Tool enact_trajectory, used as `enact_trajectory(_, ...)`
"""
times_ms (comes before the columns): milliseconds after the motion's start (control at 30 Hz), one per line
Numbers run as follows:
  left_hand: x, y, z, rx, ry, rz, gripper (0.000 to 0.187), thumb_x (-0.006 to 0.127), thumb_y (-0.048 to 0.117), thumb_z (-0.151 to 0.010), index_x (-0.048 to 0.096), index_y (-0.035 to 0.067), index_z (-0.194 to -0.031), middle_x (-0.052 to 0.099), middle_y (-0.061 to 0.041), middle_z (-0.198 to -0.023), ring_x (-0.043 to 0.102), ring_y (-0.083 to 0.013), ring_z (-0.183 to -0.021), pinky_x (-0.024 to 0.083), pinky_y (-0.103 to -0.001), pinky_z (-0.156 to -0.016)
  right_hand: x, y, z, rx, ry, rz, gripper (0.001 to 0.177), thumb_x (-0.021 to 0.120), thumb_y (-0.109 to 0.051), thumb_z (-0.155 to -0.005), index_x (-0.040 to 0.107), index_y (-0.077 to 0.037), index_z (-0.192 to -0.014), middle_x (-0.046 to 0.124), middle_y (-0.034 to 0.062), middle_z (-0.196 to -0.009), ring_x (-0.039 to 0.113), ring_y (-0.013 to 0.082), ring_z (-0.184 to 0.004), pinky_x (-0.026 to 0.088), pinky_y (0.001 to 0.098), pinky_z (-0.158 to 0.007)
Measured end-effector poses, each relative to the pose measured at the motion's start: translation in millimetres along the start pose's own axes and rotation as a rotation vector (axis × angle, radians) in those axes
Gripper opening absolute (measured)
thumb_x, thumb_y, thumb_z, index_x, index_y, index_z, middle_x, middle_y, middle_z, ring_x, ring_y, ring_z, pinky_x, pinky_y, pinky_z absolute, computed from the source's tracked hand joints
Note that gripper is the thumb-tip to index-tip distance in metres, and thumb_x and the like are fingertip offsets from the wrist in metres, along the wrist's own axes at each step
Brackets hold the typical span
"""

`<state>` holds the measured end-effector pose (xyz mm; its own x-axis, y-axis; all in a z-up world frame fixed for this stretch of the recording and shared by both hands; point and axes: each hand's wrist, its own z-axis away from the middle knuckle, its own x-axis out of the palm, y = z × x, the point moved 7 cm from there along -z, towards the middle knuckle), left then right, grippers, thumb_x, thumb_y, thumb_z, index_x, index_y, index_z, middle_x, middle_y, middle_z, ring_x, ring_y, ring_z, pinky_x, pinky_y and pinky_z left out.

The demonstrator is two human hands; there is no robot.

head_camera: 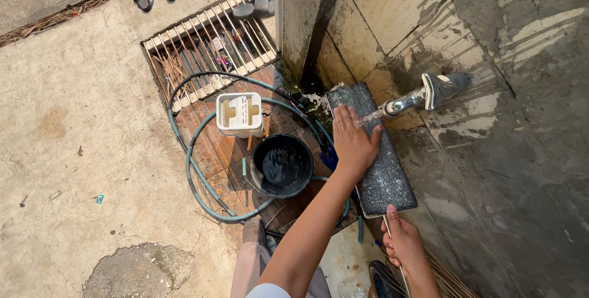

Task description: Mop the tile floor and then wash the mop head.

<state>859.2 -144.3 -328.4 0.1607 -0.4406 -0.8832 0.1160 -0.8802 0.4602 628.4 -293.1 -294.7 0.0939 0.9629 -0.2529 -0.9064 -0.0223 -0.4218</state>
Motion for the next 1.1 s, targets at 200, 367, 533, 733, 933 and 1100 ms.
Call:
enact_trajectory(200,-5.6,-10.3,-15.1,0.039,-0.098,0.224,0.097,0.044,0.064,-0.095,0.028,-0.009,-0.156,0.015,-0.031,-0.166,0.01,-0.0428,-0.156,0.008,-0.048,-0.125,-5.0,3.9,2.9,0.01,0.017,0.011,0.059,0.051,-0.064,-0.095,0.052,-0.006,-0.082,0.033,-0.0008,-0.051,0.023,0.0092,-0.035,0.021,0.0305,-0.032)
enact_trajectory(367,2.4,-16.4,-13.3,0.073,-0.081,0.196,0.094,0.043,0.064,-0.099,0.027,-0.009,-0.156,0.015,-0.031,-0.168,0.01,-0.0422,-0.158,0.008,-0.048,-0.127,-7.4,10.1,-3.0,0.054,-0.033,0.017,0.062,0.049,-0.066,-0.094,0.053,-0.005,-0.082,0.033,-0.0006,-0.05,0.024,0.0097,-0.034,0.021,0.0309,-0.032)
enact_trajectory(533,-25.7,4.4,19.5,0.202,-0.208,0.226,0.097,0.045,0.065,-0.097,0.026,-0.01,-0.154,0.013,-0.031,-0.165,0.006,-0.0437,-0.155,0.007,-0.049,-0.123,-6.0,4.0,-12.8,0.02,-0.03,-0.029,0.059,0.05,-0.065,-0.095,0.052,-0.007,-0.083,0.032,-0.002,-0.051,0.023,0.008,-0.034,0.02,0.0296,-0.031)
enact_trajectory(733,-1.8,-42.5,-34.0,0.136,-0.117,0.221,0.092,0.04,0.065,-0.099,0.029,-0.004,-0.158,0.017,-0.026,-0.169,0.012,-0.0378,-0.158,0.01,-0.047,-0.126,-0.1,20.8,-4.5,0.048,-0.065,0.032,0.063,0.051,-0.067,-0.093,0.052,-0.005,-0.082,0.033,-0.0005,-0.05,0.026,0.0092,-0.033,0.022,0.0309,-0.03)
enact_trajectory(933,-34.4,-7.0,8.6,0.529,-0.476,0.109,0.086,0.033,0.069,-0.099,0.033,0.008,-0.159,0.025,-0.015,-0.168,0.016,-0.0316,-0.159,0.01,-0.044,-0.129,4.6,17.5,4.7,0.061,-0.071,-0.004,0.06,0.051,-0.066,-0.093,0.054,-0.007,-0.083,0.033,-0.0015,-0.051,0.024,0.0086,-0.034,0.021,0.0298,-0.031)
enact_trajectory(1100,-4.9,-51.7,-56.9,0.425,-0.347,-0.123,0.084,0.028,0.07,-0.096,0.029,0.013,-0.158,0.025,-0.01,-0.167,0.016,-0.0285,-0.155,0.009,-0.046,-0.123,10.8,27.8,16.8,0.086,-0.111,0.091,0.061,0.051,-0.065,-0.093,0.052,-0.006,-0.08,0.032,-0.0018,-0.051,0.022,0.0085,-0.035,0.019,0.0295,-0.031)
